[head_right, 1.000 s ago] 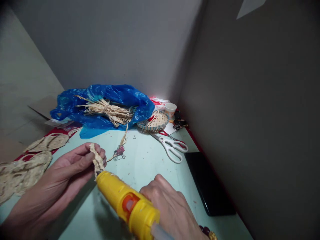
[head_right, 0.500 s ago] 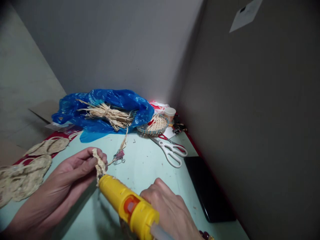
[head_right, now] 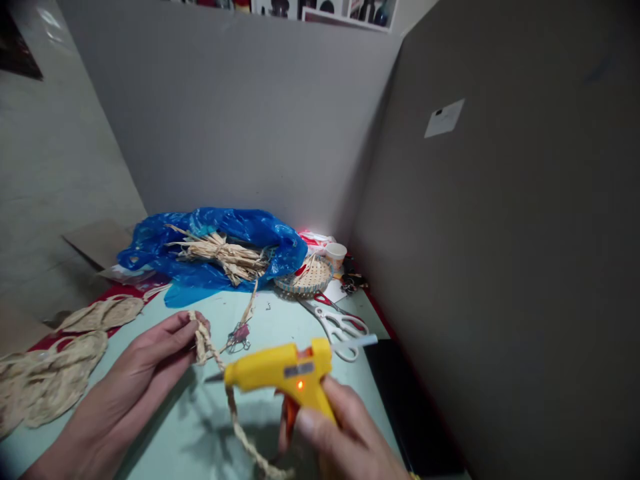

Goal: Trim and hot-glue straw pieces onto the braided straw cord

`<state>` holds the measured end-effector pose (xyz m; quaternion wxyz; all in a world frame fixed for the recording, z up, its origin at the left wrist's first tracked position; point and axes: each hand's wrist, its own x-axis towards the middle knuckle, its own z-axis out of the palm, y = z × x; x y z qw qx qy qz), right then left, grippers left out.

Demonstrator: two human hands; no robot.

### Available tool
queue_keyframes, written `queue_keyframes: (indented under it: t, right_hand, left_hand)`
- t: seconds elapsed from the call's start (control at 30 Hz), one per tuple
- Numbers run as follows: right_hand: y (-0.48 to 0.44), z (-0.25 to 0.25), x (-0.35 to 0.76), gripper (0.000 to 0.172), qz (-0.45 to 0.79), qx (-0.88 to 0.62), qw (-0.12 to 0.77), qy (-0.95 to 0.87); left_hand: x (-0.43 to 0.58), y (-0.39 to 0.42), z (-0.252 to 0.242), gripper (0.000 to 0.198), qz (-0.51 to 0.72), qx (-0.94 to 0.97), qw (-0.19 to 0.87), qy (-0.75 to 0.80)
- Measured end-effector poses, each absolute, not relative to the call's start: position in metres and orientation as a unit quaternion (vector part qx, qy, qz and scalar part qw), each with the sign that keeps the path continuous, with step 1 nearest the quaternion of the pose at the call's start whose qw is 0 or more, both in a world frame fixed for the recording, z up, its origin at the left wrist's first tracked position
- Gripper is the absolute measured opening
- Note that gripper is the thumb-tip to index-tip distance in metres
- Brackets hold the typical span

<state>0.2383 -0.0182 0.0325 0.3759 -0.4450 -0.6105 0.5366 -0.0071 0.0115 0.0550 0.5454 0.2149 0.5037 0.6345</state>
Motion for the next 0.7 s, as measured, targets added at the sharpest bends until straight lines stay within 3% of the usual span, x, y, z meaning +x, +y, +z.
queue_keyframes:
  t: [0.1, 0.23, 0.5, 0.7]
  right_hand:
    - [-0.002, 0.028, 0.228, 0.038, 0.679, -0.386, 0.424, -0.458]
    - [0.022, 0.009, 0.213, 0.030, 0.701, -0.410, 0.467, -0.351]
    - [0.053, -0.017, 0.199, 0.043, 0.659, -0.480, 0.429, -0.390]
    - [0.062, -0.013, 0.208, 0.037, 0.535, -0.566, 0.309, -0.546]
  left_hand:
    - [-0.009, 0.009, 0.057, 0.012, 0.646, 0.211, 0.534, 0.504]
    - [-0.010, 0.004, 0.058, 0.010, 0.637, 0.234, 0.546, 0.492]
    - [-0.008, -0.001, 0.062, 0.018, 0.597, 0.327, 0.579, 0.449]
    - [-0.016, -0.003, 0.058, 0.023, 0.581, 0.377, 0.559, 0.456]
